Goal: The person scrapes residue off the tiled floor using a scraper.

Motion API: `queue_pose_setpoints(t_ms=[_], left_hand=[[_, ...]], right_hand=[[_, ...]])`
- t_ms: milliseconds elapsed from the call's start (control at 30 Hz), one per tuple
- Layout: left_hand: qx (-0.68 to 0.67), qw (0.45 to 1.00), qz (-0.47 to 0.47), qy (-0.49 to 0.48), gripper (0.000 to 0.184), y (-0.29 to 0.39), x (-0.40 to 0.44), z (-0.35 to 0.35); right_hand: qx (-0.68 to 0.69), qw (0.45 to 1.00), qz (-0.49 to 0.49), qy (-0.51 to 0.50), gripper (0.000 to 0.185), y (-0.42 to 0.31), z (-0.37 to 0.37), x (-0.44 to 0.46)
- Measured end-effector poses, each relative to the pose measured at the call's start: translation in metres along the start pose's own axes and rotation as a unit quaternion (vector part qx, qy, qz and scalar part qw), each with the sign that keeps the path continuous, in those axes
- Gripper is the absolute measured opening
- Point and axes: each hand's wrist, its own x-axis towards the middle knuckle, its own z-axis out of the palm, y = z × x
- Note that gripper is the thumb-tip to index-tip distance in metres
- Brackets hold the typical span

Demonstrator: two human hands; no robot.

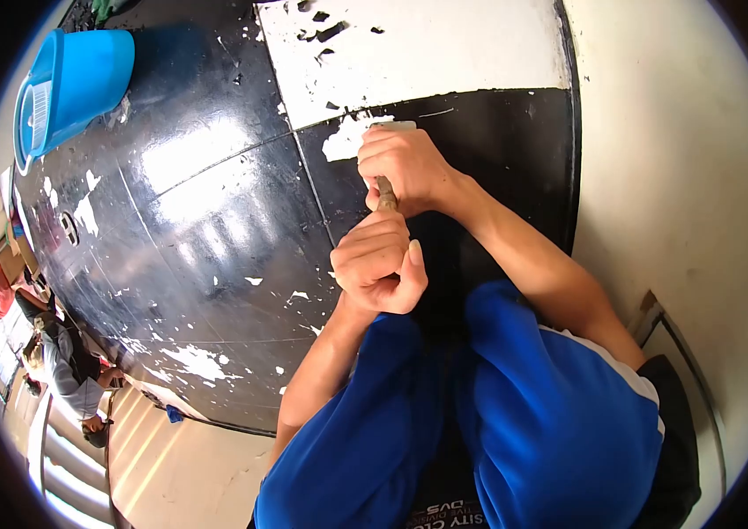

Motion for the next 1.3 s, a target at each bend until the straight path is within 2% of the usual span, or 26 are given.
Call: queue_pose_setpoints(t_ms=[100, 200, 300, 433, 567, 700, 967, 1067, 1100, 1200, 1300], left_hand=[[0.014, 1.000, 0.010, 0.001, 0.032, -0.005, 0.003, 0.001], [0.011, 0.999, -0.040, 0.013, 0.034, -0.003, 0.013, -0.006], [0.017, 1.000, -0.003, 0.008, 0.034, -0.003, 0.004, -0.001], [0.008, 1.000, -0.006, 0.007, 0.034, -0.004, -0.002, 0.002], [0.009, 1.000, -0.019, 0.002, 0.034, -0.001, 0.011, -0.003], [-0.002, 1.000, -0.005, 0.007, 0.035, -0.002, 0.001, -0.001], [-0.013, 1.000, -0.018, -0.005, 0.036, -0.002, 0.017, -0.005], [-0.031, 0.999, -0.018, -0.002, 0.035, -0.001, 0.006, -0.003], [-0.028, 1.000, -0.003, -0.004, 0.034, 0.001, 0.004, -0.001], [-0.023, 1.000, 0.002, -0.016, 0.034, -0.003, 0.004, -0.001], [-0.011, 1.000, -0.006, -0.010, 0.033, -0.005, 0.019, -0.006]], right_hand=[[-0.016, 1.000, 0.007, 0.007, 0.024, 0.007, -0.002, 0.008], [-0.004, 1.000, 0.026, 0.004, 0.024, 0.005, -0.004, 0.016], [0.001, 1.000, -0.007, -0.001, 0.024, 0.005, -0.001, 0.009], [0.009, 1.000, -0.008, 0.013, 0.024, 0.003, 0.000, 0.006], [0.002, 0.998, 0.057, -0.003, 0.025, 0.001, -0.004, 0.016], [0.000, 1.000, -0.004, 0.022, 0.023, 0.001, 0.000, 0.005], [-0.008, 0.998, 0.059, 0.004, 0.022, 0.000, -0.007, 0.013], [0.000, 1.000, 0.010, 0.009, 0.023, -0.002, -0.007, 0.006], [0.013, 0.999, 0.033, 0.006, 0.024, -0.004, -0.003, 0.001], [-0.001, 1.000, 0.013, 0.011, 0.024, 0.001, -0.005, 0.004], [-0.004, 0.998, 0.059, 0.000, 0.022, 0.002, -0.008, 0.014]])
